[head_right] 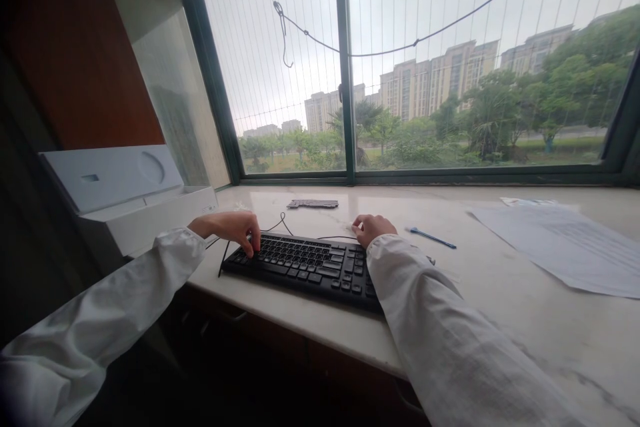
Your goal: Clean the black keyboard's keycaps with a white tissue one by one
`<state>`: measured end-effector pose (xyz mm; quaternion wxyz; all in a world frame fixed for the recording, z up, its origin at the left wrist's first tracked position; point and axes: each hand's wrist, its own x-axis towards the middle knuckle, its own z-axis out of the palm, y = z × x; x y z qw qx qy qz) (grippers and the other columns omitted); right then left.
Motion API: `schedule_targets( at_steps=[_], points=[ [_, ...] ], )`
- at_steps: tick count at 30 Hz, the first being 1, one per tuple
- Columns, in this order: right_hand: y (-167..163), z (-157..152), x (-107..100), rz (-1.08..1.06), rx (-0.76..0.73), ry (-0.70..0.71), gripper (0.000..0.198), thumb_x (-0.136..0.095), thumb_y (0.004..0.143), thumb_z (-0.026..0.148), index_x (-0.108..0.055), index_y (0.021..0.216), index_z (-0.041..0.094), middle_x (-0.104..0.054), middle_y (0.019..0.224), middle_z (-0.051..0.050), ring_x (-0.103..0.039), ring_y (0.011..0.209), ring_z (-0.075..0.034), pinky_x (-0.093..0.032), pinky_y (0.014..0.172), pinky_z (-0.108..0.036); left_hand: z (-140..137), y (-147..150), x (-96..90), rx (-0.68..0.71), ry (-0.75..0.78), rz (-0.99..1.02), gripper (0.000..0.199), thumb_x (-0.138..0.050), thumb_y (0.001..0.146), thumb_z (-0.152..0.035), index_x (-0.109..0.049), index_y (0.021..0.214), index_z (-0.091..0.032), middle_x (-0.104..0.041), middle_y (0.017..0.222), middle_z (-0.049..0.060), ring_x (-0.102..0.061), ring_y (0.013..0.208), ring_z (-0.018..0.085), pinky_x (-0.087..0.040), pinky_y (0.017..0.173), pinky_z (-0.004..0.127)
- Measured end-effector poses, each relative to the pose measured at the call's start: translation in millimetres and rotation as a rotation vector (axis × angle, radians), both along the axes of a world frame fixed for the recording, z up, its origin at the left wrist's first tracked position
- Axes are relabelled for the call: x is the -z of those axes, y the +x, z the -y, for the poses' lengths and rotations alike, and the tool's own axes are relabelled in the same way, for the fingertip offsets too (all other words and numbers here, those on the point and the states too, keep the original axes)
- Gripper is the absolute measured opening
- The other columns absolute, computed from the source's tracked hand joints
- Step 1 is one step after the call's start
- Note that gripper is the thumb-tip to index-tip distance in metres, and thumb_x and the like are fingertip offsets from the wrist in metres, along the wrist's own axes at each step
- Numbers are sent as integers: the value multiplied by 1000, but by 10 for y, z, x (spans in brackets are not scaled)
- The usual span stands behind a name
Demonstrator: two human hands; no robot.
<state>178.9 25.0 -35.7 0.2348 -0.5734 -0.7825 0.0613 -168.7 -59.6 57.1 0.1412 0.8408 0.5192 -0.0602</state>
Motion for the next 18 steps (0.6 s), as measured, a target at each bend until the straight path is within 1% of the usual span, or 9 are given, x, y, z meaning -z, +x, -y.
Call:
schedule_targets(
  at_steps=[7,12,18],
  points=[
    [1,0,-3,12,-1,-18,23,-57,82,37,-73,94,26,-74,85,-6,-65,82,-21,-43,68,-29,13,36,5,8,-10,-74,21,-81,61,-38,-79,80,-30,-75,77,-1,-65,69,15,-44,61,21],
    [-3,0,1,3,0,-24,21,-59,82,37,-74,93,26,-74,84,-5,-65,81,-21,-43,68,-29,9,40,-6,15,-10,-61,22,-82,58,-37,-79,79,-30,-74,75,-1,-63,65,14,-42,58,21],
    [-2,-13,13,16,1,-9,21,-59,81,37,-74,92,27,-74,83,-5,-66,81,-21,-44,69,-29,-4,33,-2,31,10,-51,20,-82,60,-36,-79,79,-30,-74,74,-1,-62,64,14,-44,59,22]
  ],
)
